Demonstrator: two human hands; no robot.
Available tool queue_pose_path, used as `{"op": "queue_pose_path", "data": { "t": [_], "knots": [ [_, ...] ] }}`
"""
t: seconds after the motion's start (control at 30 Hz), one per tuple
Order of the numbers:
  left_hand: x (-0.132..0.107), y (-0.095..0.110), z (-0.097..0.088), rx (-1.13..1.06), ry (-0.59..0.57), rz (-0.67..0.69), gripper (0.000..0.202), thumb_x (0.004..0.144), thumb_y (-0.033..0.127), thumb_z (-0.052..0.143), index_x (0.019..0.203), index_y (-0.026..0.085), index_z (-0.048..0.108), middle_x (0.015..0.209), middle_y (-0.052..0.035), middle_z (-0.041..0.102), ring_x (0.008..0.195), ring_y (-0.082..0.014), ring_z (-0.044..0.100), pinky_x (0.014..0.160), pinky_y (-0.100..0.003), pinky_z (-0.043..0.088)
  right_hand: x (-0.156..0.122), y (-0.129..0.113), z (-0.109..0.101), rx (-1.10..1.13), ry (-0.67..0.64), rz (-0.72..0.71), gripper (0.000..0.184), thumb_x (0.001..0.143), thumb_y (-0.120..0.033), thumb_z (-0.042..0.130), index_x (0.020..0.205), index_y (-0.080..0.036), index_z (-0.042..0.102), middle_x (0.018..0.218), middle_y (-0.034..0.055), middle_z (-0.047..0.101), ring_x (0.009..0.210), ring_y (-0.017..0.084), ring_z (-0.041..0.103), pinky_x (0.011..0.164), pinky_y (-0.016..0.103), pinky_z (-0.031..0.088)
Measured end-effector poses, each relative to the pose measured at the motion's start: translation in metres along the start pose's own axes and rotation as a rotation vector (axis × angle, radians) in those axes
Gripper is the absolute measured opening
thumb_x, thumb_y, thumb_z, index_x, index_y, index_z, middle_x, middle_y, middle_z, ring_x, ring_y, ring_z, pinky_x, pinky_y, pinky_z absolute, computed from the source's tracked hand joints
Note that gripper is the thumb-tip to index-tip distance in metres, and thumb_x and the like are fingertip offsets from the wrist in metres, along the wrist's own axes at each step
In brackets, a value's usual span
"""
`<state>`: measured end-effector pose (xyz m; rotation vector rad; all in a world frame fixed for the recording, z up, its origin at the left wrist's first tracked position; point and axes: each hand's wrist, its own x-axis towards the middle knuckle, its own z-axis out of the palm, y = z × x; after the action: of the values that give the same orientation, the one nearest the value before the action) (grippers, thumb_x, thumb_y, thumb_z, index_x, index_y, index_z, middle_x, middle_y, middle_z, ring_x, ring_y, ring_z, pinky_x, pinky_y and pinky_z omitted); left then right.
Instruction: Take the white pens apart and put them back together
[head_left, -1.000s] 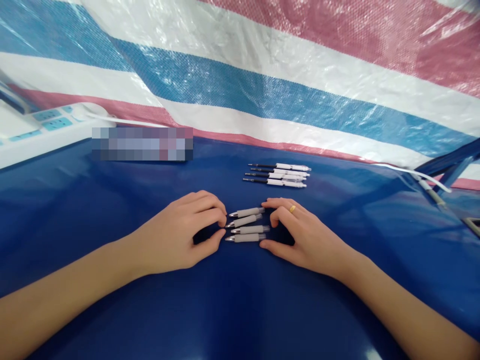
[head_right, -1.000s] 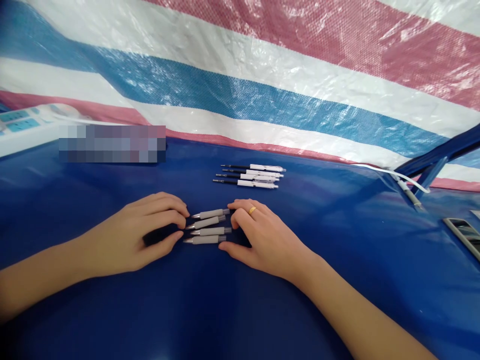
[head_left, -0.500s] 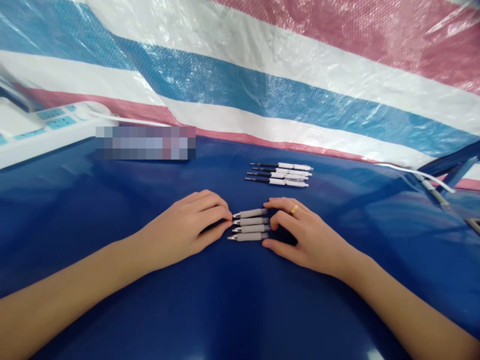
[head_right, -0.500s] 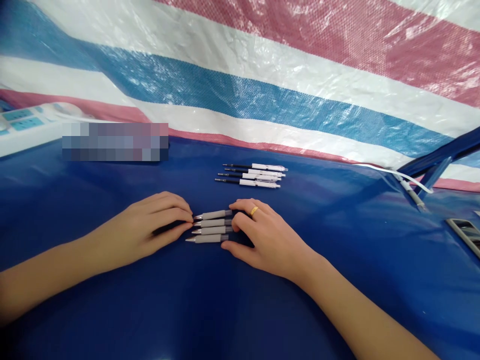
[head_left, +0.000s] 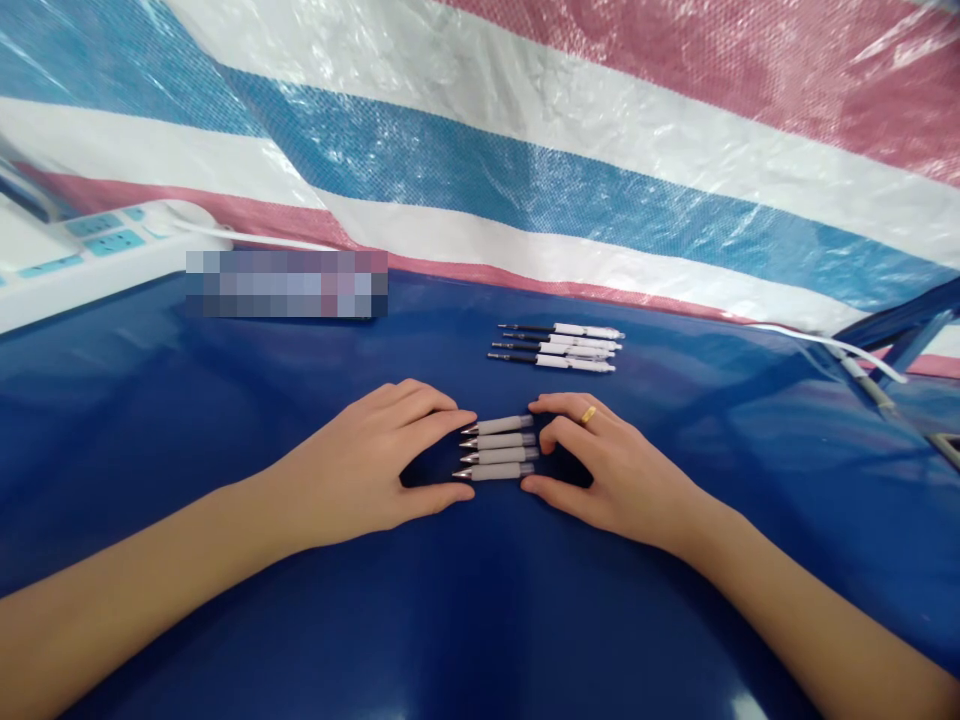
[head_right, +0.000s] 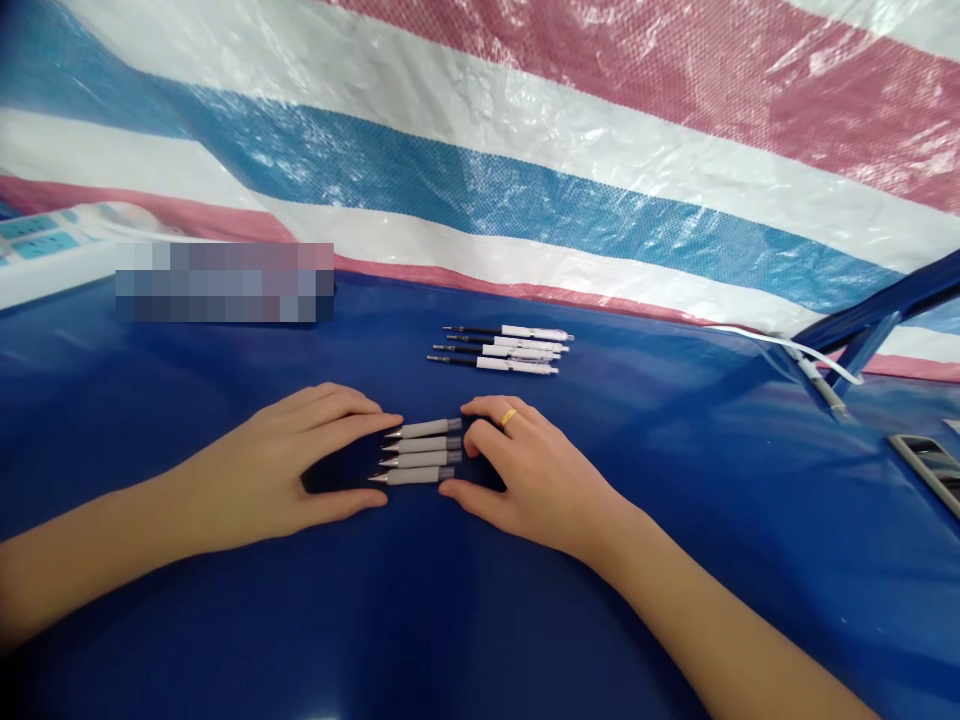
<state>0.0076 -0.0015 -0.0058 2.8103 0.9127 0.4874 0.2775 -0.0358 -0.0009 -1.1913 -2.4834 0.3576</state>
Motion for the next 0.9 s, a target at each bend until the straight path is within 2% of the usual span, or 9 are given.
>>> {"op": "queue_pose_path", "data": {
  "t": [0.2,0.57,0.7,0.9],
  "knots": [
    [0.0026,0.0003,0.0007,-0.009,0.007,0.009,0.04,0.088,0.044,0.061,0.117,0.018,0.061,0.106,-0.007,0.062,0.099,-0.0228,0.056,0.088,-0.037,0.047,0.0009,0.0007,-0.0007,0.002,-0.01,-0.057,0.018,0.09,-0.036,0.061,0.096,-0.02,0.056,0.124,0.0109,0.055,0.12,0.023,0.05,0.102,0.042,0.044],
    [0.0021,0.0016,0.0003,-0.009,0.015,0.013,0.039,0.088,0.043,0.06,0.116,0.016,0.061,0.106,-0.0071,0.061,0.098,-0.0219,0.056,0.087,-0.036,0.045,0.0007,0.002,0.001,0.004,-0.007,-0.06,0.022,0.09,-0.038,0.061,0.098,-0.018,0.056,0.122,0.0114,0.056,0.117,0.022,0.051,0.101,0.039,0.044],
    [0.0023,0.0006,0.0014,-0.001,0.025,0.019,0.039,0.088,0.043,0.06,0.116,0.016,0.06,0.106,-0.0072,0.061,0.099,-0.0222,0.056,0.086,-0.036,0.046,0.0003,0.0016,0.0011,0.004,-0.001,-0.032,0.023,0.088,-0.038,0.062,0.1,-0.019,0.056,0.123,0.0119,0.055,0.116,0.023,0.052,0.099,0.041,0.046],
    [0.0032,0.0015,0.0013,-0.003,0.022,0.01,0.038,0.089,0.043,0.06,0.116,0.017,0.061,0.105,-0.0069,0.062,0.098,-0.0219,0.056,0.086,-0.036,0.046,0.0014,0.0014,-0.0021,0.017,-0.013,-0.077,0.02,0.089,-0.036,0.062,0.099,-0.02,0.056,0.121,0.0111,0.057,0.117,0.023,0.051,0.1,0.043,0.045]
  ]
}}
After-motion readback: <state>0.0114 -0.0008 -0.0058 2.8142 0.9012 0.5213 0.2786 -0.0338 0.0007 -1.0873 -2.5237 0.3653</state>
